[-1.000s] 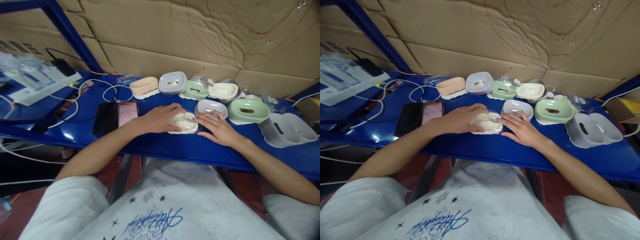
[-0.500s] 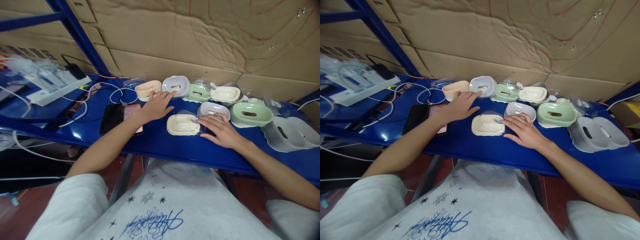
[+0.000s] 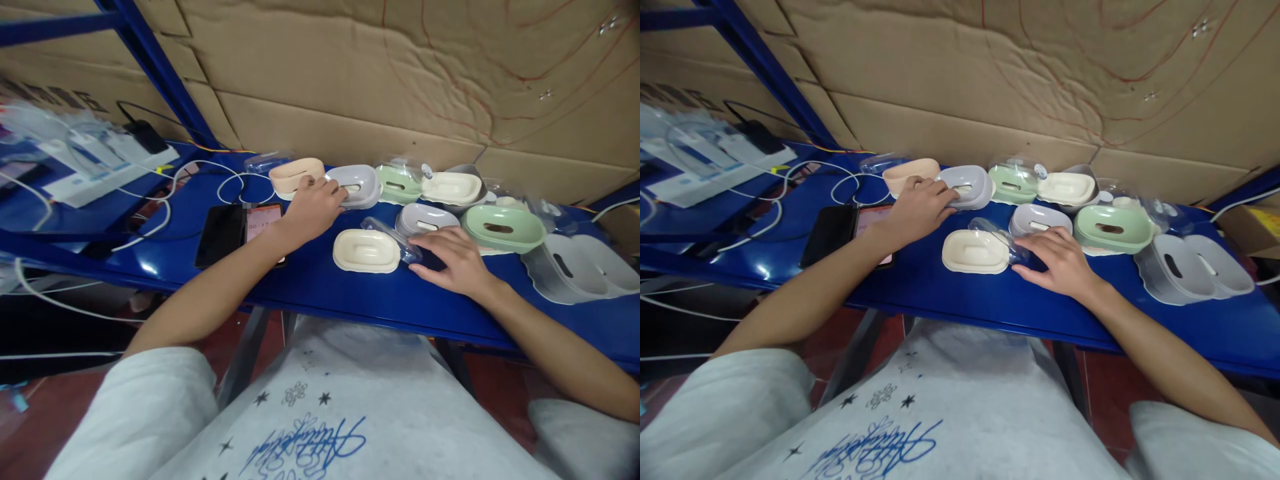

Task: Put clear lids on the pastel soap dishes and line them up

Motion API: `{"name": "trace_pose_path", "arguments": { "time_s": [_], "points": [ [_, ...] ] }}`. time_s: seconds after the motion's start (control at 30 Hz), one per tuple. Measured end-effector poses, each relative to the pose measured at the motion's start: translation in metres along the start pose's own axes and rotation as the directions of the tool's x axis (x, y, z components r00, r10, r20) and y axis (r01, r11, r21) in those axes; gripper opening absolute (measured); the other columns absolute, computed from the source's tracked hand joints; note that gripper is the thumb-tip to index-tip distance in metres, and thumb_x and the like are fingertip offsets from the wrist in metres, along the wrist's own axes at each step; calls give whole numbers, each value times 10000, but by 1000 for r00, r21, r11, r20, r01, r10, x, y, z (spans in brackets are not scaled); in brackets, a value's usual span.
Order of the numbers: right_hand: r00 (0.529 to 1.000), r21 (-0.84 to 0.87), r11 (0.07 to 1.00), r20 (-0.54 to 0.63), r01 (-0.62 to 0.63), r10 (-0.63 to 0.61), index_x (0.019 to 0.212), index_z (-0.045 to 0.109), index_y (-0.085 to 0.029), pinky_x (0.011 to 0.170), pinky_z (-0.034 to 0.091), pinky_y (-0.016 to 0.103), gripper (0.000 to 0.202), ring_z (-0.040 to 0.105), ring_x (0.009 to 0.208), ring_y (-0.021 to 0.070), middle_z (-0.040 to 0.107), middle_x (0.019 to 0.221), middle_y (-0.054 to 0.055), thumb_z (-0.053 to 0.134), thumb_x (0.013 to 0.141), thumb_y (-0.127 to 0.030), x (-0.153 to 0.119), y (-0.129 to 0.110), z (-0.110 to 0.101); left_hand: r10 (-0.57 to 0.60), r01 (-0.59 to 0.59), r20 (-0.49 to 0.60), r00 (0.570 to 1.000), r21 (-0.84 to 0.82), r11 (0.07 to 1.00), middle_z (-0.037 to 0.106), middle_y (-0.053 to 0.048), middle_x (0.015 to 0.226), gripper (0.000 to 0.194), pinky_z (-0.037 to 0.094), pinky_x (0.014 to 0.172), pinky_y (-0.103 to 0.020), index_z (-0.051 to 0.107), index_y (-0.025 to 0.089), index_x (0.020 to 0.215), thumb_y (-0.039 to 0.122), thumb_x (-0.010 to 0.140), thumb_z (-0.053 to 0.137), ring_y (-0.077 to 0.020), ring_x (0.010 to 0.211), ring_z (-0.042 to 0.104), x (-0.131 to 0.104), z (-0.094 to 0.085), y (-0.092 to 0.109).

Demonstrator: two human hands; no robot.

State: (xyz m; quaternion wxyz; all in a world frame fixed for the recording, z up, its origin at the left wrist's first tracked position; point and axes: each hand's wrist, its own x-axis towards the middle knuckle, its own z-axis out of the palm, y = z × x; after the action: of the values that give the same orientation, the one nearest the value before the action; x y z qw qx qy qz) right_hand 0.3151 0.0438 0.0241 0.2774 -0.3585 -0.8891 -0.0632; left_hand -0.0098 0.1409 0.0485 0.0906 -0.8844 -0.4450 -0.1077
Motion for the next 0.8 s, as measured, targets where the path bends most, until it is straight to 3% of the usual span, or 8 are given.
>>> {"name": "trace_pose_path", "arguments": {
  "time_s": [0.1, 0.23, 0.33, 0.43, 0.57, 0.63, 0.73, 0.8],
  "points": [
    [992, -9, 993, -29, -119, 119, 1258, 749, -273, 942, 565, 488, 323, 778, 997, 300, 826, 1128, 70, 685, 989, -440, 0, 0, 1, -31, 29, -57, 998, -29, 999, 681, -187, 1277, 343, 430, 1042, -539, 682, 164, 1256, 278, 1079, 411, -379, 1228, 623, -1, -11, -1],
    [958, 46, 964, -105, -262, 265, 1251, 751, -263, 887, 604, 493, 325, 787, 878, 297, 828, 920, 51, 647, 1002, -445, 0, 2, 3, -30, 14, -134, 990, -117, 993, 695, -159, 1214, 333, 478, 973, -466, 643, 168, 1242, 345, 1097, 401, -336, 1157, 648, -13, -31, 6],
    [893, 168, 894, -116, -414, 435, 1233, 751, -265, 783, 633, 437, 318, 786, 760, 265, 802, 783, 16, 624, 1022, -466, 0, 4, 4, 167, -174, -68, 984, -128, 976, 709, -132, 1152, 314, 494, 930, -425, 647, 176, 1201, 357, 1101, 410, -301, 1067, 673, -26, -41, 19],
    [819, 278, 807, -102, -521, 564, 1172, 765, -268, 689, 632, 396, 330, 772, 668, 246, 772, 694, -3, 625, 1021, -526, 2, 4, 4, 360, -357, 3, 933, -106, 928, 724, -117, 1124, 307, 492, 927, -410, 675, 181, 1167, 324, 1107, 410, -280, 1032, 683, -35, -38, 32],
    [771, 327, 754, -105, -569, 628, 1137, 764, -270, 617, 605, 379, 347, 756, 627, 245, 751, 655, -6, 641, 1008, -567, 1, 8, 2, 474, -468, 34, 880, -117, 876, 728, -129, 1163, 287, 484, 974, -423, 698, 178, 1193, 275, 1099, 445, -279, 1089, 675, -35, -26, 35],
    [763, 326, 748, -109, -578, 637, 1131, 759, -269, 609, 591, 376, 340, 745, 621, 241, 747, 662, -5, 642, 1010, -564, -1, 10, 2, 499, -486, 47, 865, -166, 858, 714, -126, 1223, 260, 470, 1030, -428, 690, 192, 1227, 328, 1090, 515, -282, 1150, 662, -33, -23, 33],
    [778, 296, 772, -127, -562, 615, 1125, 755, -265, 650, 593, 386, 325, 732, 660, 234, 756, 727, 7, 638, 1014, -548, -2, 11, 2, 513, -480, 81, 855, -252, 840, 652, -127, 1379, 386, 432, 1115, -446, 637, 224, 1335, 424, 1009, 689, -304, 1280, 615, -34, -23, 29],
    [806, 250, 812, -152, -528, 571, 1131, 754, -265, 688, 603, 399, 312, 733, 721, 238, 776, 823, 28, 635, 1015, -530, 0, 9, 1, 515, -470, 110, 850, -284, 836, 637, -116, 1420, 431, 432, 1110, -437, 607, 252, 1379, 388, 987, 723, -303, 1332, 590, -35, -23, 27]
  ]
}}
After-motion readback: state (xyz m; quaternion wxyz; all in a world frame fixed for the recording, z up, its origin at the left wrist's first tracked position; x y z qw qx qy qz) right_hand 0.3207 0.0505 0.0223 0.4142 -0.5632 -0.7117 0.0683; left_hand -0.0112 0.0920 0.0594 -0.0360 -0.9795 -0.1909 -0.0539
